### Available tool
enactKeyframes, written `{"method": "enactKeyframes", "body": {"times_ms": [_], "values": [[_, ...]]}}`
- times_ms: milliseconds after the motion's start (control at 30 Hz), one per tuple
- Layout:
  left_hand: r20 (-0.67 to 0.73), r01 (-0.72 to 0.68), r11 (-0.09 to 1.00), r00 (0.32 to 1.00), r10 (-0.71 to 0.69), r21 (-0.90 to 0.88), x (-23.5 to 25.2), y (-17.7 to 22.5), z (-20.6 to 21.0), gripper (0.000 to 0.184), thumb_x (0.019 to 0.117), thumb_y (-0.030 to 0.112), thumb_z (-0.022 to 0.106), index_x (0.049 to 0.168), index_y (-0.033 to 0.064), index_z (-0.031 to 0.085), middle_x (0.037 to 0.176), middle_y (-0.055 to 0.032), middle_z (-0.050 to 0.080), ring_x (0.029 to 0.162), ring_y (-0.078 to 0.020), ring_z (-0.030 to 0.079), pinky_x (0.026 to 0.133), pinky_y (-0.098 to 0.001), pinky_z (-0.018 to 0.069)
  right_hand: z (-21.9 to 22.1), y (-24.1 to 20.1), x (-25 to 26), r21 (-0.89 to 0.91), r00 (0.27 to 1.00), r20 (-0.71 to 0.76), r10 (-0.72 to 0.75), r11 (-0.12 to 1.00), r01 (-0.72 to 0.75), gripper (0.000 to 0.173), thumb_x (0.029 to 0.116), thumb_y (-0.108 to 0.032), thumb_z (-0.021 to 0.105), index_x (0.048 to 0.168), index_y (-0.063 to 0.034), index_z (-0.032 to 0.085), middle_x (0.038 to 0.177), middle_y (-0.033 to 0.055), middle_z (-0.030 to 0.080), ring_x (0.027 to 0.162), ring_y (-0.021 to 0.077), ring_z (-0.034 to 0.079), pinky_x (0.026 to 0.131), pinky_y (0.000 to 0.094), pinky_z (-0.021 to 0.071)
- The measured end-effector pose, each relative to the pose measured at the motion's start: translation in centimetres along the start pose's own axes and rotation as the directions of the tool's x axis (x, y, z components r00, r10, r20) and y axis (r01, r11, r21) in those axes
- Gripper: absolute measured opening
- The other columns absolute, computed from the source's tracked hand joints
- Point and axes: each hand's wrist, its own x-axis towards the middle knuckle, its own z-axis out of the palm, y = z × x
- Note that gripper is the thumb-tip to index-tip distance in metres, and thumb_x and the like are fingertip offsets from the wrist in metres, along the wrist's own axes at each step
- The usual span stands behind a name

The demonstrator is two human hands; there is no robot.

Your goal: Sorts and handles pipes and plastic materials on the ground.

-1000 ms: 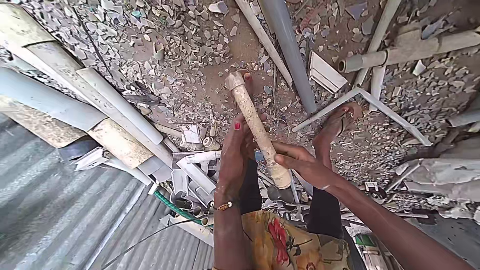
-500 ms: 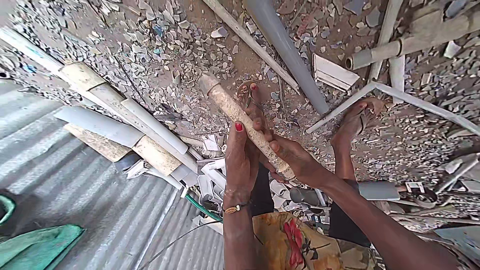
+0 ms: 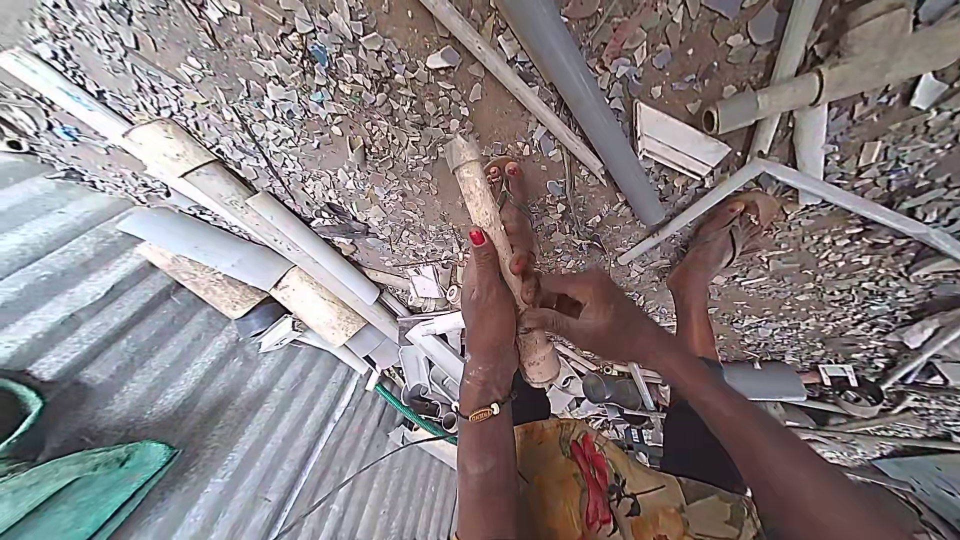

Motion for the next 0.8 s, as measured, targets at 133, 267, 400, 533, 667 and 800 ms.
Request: {"method": "enactKeyframes", "body": {"times_ms": [133,267,400,533,667,800], "values": [[0.009,-0.084,0.982,0.996,0.084,0.171,0.3,0.2,-0.9,0.044,0.1121,0.039,0.022,0.096,0.0118,0.053,0.057,0.0063,0.044,0.045,-0.0027,0.045,0.046,-0.0158,0.0441,-4.5,3.0,4.7,-0.453,0.977,-0.208,-0.036,0.889,-0.064,0.038,0.1038,-0.034,0.052,0.089,-0.0018,0.065,0.073,0.0093,0.059,0.063,0.0207,0.058,0.056,0.0403,0.0467],[0.005,-0.058,0.997,0.998,0.058,0.053,0.1,0.1,0.0,0.038,0.1114,0.035,0.033,0.092,0.0113,0.054,0.058,0.0039,0.050,0.047,-0.0056,0.053,0.049,-0.0211,0.0533,-6.1,5.2,11.9,-0.783,0.947,-0.315,0.061,0.548,-0.295,0.037,0.1005,-0.012,0.056,0.134,0.0043,0.055,0.125,0.0288,0.060,0.108,0.0472,0.065,0.078,0.0581,0.0547],[-0.004,-0.077,0.990,0.997,0.078,0.117,0.0,-0.8,0.2,0.006,0.1029,0.013,0.056,0.100,0.0083,0.055,0.062,0.0014,0.051,0.048,-0.0062,0.051,0.050,-0.0207,0.0518,-5.4,5.9,16.5,-0.877,0.943,-0.308,0.124,0.347,-0.332,0.063,0.0982,0.009,0.050,0.158,-0.0020,0.033,0.138,0.0320,0.053,0.106,0.0499,0.064,0.073,0.0549,0.0533],[-0.098,-0.054,0.993,0.993,0.065,0.109,0.3,-0.3,-0.3,0.005,0.1051,0.012,0.053,0.102,0.0092,0.056,0.059,0.0030,0.046,0.044,-0.0041,0.047,0.045,-0.0176,0.0477,-5.9,4.1,14.6,-0.723,0.933,-0.268,0.239,0.590,-0.359,0.046,0.0924,-0.008,0.065,0.135,0.0054,0.054,0.124,0.0298,0.061,0.113,0.0468,0.062,0.088,0.0594,0.0497],[-0.103,-0.015,0.999,0.995,0.019,0.042,0.5,0.7,-1.7,0.038,0.1102,0.025,0.043,0.148,0.0203,0.043,0.116,-0.0046,0.072,0.089,-0.0161,0.074,0.073,-0.0294,0.0627,-2.8,0.6,4.3,-0.472,0.958,-0.285,-0.036,0.875,-0.108,0.021,0.0889,-0.016,0.060,0.099,0.0024,0.061,0.086,0.0152,0.060,0.069,0.0267,0.060,0.056,0.0434,0.0476],[0.071,-0.044,0.991,0.996,0.053,-0.122,0.7,0.9,-2.9,0.044,0.1117,0.036,0.029,0.153,0.0211,0.036,0.142,-0.0079,0.061,0.123,-0.0257,0.065,0.099,-0.0435,0.0565,0.5,-0.9,-5.3,-0.421,0.986,-0.158,-0.045,0.907,-0.026,0.034,0.0930,-0.020,0.051,0.116,0.0009,0.065,0.092,0.0139,0.065,0.070,0.0203,0.062,0.056,0.0346,0.0511]]}}
